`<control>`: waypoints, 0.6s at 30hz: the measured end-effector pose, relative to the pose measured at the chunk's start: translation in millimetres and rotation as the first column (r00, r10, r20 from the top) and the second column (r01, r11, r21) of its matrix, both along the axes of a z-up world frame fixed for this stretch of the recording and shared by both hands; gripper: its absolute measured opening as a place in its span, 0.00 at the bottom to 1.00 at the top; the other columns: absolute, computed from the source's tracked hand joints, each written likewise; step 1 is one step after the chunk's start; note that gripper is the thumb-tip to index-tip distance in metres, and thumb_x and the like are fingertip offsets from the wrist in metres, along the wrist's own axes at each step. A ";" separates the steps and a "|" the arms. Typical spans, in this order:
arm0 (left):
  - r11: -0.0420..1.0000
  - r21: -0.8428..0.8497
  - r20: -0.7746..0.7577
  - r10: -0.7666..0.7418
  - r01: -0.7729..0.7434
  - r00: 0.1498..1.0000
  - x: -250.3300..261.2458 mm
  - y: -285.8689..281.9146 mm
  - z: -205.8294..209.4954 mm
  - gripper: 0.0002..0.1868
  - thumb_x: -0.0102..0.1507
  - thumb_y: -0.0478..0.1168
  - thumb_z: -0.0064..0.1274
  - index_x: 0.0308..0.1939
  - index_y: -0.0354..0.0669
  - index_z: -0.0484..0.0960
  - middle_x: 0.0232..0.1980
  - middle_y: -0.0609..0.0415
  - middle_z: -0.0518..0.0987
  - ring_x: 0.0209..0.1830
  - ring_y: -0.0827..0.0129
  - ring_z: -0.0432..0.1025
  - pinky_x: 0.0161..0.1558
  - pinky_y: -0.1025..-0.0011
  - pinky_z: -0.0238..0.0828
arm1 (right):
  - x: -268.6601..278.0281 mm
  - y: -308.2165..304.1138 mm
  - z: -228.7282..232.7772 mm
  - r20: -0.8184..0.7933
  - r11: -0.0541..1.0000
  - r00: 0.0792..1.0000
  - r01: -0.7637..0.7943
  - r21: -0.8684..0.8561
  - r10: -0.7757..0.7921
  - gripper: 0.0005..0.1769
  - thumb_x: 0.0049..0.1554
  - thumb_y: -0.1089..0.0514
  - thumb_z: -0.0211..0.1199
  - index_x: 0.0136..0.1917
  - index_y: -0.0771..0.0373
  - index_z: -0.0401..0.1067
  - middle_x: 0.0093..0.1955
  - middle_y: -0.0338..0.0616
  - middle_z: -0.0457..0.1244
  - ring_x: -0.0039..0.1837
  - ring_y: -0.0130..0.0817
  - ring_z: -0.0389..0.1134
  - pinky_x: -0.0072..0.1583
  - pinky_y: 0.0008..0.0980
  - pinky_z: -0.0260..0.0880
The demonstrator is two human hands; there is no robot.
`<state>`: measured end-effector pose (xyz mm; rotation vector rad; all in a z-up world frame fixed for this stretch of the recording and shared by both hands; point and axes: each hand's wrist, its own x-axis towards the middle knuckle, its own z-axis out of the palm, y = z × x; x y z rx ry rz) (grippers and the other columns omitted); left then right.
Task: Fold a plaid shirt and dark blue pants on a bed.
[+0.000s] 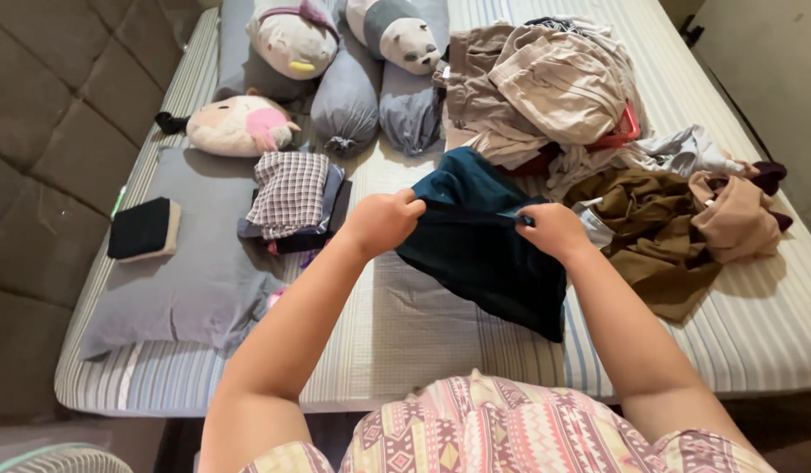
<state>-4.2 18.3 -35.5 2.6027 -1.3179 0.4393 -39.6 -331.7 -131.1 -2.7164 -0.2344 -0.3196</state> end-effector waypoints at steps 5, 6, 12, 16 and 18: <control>0.994 -0.098 -0.108 -0.054 0.043 0.993 -16.8 -1.8 29.9 0.07 0.55 0.40 0.58 0.32 0.43 0.80 0.38 0.48 0.79 0.35 0.47 0.76 0.37 0.54 0.73 | -6.9 -1.3 -13.2 -0.060 0.997 0.998 0.009 -0.077 -0.013 0.16 0.51 0.47 0.67 0.52 0.51 0.81 0.47 0.50 0.71 0.52 0.52 0.72 0.53 0.49 0.72; 0.981 -0.180 -0.133 -0.091 0.066 0.987 -21.1 -2.4 35.2 0.08 0.54 0.41 0.60 0.34 0.43 0.80 0.39 0.48 0.79 0.36 0.47 0.76 0.37 0.55 0.73 | -7.9 -2.2 -18.2 -0.092 0.994 0.996 -0.016 -0.111 0.006 0.17 0.50 0.47 0.68 0.53 0.50 0.81 0.48 0.49 0.71 0.52 0.51 0.72 0.54 0.49 0.72; 0.928 -0.326 -0.134 -0.235 0.181 0.963 -20.4 -27.9 29.4 0.09 0.60 0.43 0.61 0.41 0.45 0.81 0.42 0.52 0.80 0.39 0.49 0.77 0.39 0.56 0.73 | -43.0 75.0 84.8 -0.245 0.984 0.962 -0.085 0.156 0.122 0.49 0.39 0.38 0.76 0.72 0.45 0.65 0.41 0.55 0.69 0.45 0.52 0.71 0.48 0.46 0.70; 0.955 -0.237 -0.169 -0.223 0.180 0.960 -23.9 -52.8 33.3 0.09 0.60 0.43 0.61 0.42 0.46 0.81 0.43 0.50 0.79 0.40 0.49 0.76 0.41 0.56 0.73 | -0.1 75.5 -1.8 -0.023 0.909 0.949 -0.293 0.297 0.314 0.25 0.52 0.40 0.73 0.55 0.57 0.76 0.43 0.54 0.71 0.46 0.50 0.72 0.47 0.41 0.70; 0.940 -0.303 -0.215 -0.226 0.155 0.950 -32.1 -54.3 50.5 0.15 0.57 0.39 0.60 0.47 0.42 0.76 0.45 0.44 0.77 0.43 0.45 0.75 0.43 0.55 0.72 | 28.6 65.2 -49.9 -0.040 0.740 0.968 -0.162 0.653 0.248 0.23 0.66 0.43 0.57 0.54 0.65 0.77 0.42 0.48 0.71 0.47 0.31 0.70 0.49 0.35 0.69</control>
